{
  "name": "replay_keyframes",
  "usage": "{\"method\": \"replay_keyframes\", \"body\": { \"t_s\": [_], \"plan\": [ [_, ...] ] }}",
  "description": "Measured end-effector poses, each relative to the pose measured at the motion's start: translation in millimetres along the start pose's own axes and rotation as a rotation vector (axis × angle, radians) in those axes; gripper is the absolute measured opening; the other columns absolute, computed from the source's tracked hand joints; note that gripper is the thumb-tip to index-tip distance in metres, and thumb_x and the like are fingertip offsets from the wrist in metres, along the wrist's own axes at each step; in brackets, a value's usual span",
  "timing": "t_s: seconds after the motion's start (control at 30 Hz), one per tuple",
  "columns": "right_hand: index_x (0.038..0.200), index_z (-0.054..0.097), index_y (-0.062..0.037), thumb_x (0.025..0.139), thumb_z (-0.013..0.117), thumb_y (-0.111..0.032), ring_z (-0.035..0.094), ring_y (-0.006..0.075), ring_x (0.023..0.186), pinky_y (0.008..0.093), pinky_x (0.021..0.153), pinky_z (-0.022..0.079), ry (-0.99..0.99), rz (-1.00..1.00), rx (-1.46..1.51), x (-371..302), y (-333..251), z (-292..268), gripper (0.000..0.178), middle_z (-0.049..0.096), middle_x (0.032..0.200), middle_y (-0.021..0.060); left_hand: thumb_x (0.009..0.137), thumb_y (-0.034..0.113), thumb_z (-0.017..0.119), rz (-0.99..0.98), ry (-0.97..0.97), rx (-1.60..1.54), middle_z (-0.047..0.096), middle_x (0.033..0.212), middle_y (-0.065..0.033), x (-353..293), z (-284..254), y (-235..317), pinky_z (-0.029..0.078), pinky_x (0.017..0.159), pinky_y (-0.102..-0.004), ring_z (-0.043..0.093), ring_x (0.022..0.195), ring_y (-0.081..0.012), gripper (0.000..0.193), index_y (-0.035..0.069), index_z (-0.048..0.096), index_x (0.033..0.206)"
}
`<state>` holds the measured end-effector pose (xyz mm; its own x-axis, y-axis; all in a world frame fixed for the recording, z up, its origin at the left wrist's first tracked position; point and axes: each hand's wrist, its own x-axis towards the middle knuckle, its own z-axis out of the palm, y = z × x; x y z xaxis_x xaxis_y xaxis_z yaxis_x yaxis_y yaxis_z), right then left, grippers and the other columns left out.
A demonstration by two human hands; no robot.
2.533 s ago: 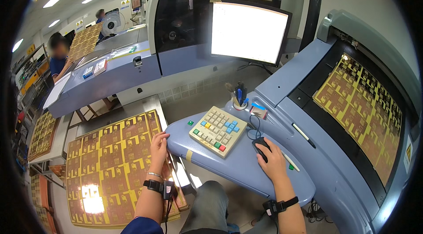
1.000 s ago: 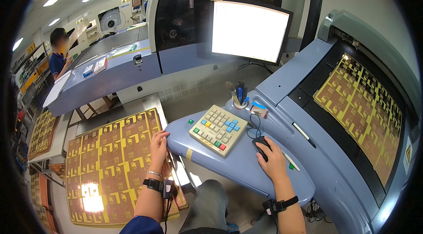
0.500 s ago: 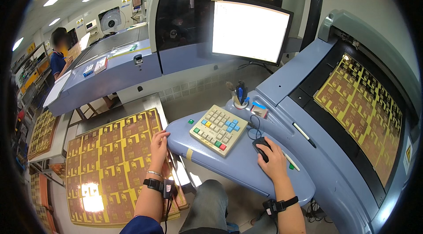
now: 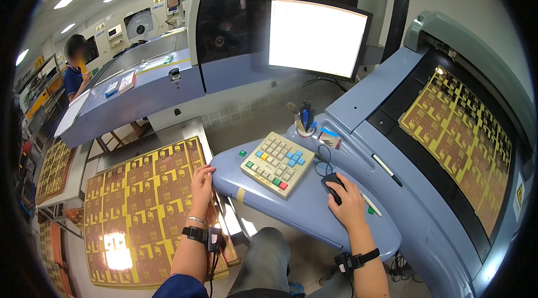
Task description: Operating an automated inspection machine to check circuit board panels, including loading panels and using the software interface.
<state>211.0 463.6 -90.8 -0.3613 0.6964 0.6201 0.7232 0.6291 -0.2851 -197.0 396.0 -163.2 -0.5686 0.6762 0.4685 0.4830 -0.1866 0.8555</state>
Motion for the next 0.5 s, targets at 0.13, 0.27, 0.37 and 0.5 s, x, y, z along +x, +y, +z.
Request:
{"method": "replay_keyframes", "body": {
  "t_s": [0.13,0.27,0.37,0.5],
  "plan": [
    [0.109,0.071,-0.0157,0.074,0.072,-0.012,0.061,0.0322,0.108,0.0420,0.090,0.053,-0.005,-0.009,0.002,0.7,-0.7,-0.4,0.035,0.060,0.131,0.0094,0.094,0.005,0.054,-0.006,-0.013,-0.022,0.060,0.122,-0.0132,0.2,-1.3,2.0,0.050,0.095,-0.0382,0.057,0.117,-0.0287,0.020,0.005,0.071,0.105],
    [0.109,0.071,-0.0160,0.074,0.072,-0.012,0.062,0.0317,0.108,0.0417,0.090,0.053,0.002,-0.028,0.009,0.8,-0.8,-0.2,0.035,0.060,0.132,0.0086,0.095,0.005,0.053,-0.023,-0.028,-0.022,0.059,0.123,-0.0132,-0.3,-2.5,3.0,0.050,0.096,-0.0388,0.056,0.117,-0.0284,0.021,0.004,0.070,0.106],
    [0.109,0.071,-0.0168,0.075,0.072,-0.012,0.062,0.0315,0.107,0.0414,0.090,0.053,-0.018,-0.005,0.000,-0.1,-1.2,-1.3,0.035,0.060,0.132,0.0082,0.095,0.005,0.053,-0.030,-0.028,-0.013,0.059,0.123,-0.0134,-0.1,-2.8,2.0,0.050,0.096,-0.0388,0.056,0.117,-0.0284,0.021,0.004,0.070,0.106],
    [0.109,0.071,-0.0177,0.075,0.072,-0.013,0.062,0.0315,0.107,0.0412,0.089,0.053,-0.001,-0.016,-0.006,-0.3,0.2,-3.0,0.035,0.060,0.132,0.0078,0.096,0.005,0.053,-0.008,-0.030,-0.003,0.060,0.123,-0.0124,1.1,-1.9,5.1,0.049,0.095,-0.0361,0.057,0.116,-0.0263,0.020,0.004,0.070,0.106]
  ]
}}
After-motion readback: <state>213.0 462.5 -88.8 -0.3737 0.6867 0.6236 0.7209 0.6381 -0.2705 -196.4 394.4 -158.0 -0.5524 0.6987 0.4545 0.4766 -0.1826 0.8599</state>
